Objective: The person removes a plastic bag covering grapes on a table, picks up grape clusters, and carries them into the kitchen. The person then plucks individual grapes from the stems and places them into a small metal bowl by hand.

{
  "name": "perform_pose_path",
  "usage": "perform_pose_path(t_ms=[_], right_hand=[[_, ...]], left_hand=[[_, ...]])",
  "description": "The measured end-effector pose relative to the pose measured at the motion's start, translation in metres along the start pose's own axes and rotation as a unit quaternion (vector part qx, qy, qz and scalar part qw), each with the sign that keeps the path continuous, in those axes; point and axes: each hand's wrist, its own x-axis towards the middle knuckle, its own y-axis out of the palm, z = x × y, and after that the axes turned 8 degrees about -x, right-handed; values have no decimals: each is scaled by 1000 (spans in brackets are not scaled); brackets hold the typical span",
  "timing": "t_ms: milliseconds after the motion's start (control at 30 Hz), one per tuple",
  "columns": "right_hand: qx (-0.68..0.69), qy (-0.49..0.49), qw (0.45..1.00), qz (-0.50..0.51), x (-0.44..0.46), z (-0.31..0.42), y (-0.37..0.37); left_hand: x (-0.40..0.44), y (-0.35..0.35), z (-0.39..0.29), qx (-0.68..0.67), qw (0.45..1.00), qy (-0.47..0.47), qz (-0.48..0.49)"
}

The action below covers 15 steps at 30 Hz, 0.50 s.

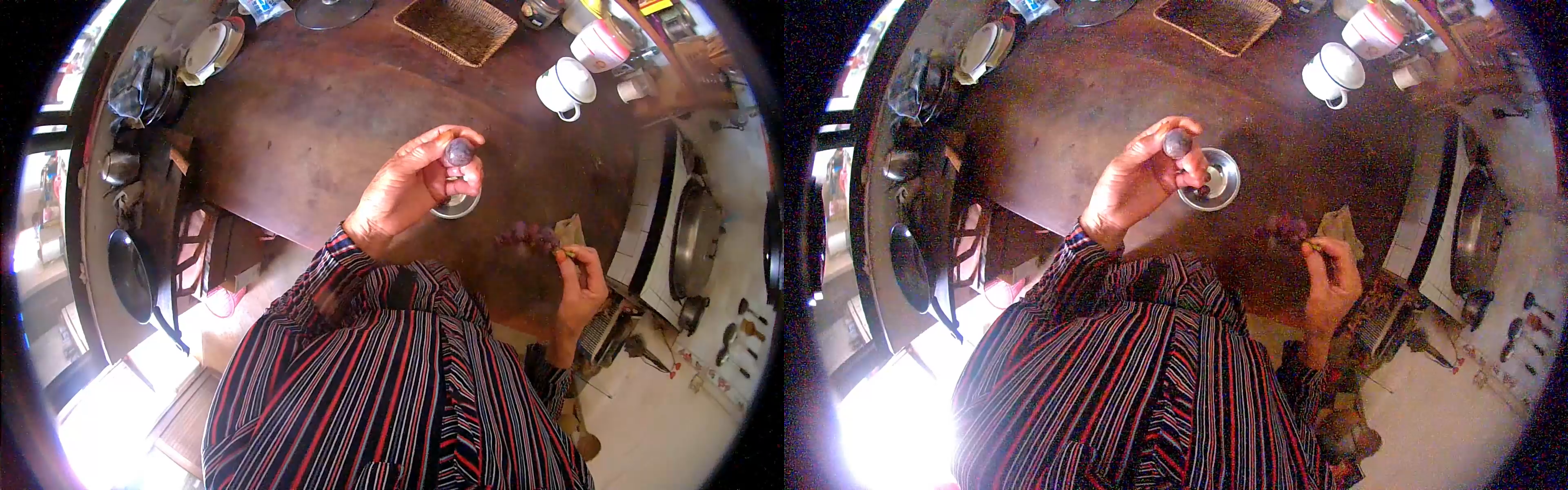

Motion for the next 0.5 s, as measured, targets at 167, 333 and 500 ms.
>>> perform_pose_path(t_ms=[167, 333, 500], right_hand=[[7, 10, 1000, -5, 10, 4, -4], [-11, -13, 1000, -8, 24, -6, 0], [-11, -1, 1000, -16, 28, 0, -1]], left_hand=[[1, -8, 7, 29, 998, -37, -29], [-6, -40, 16, 28, 991, -105, -83], [-19, -66, 30, 19, 967, -124, -224]])
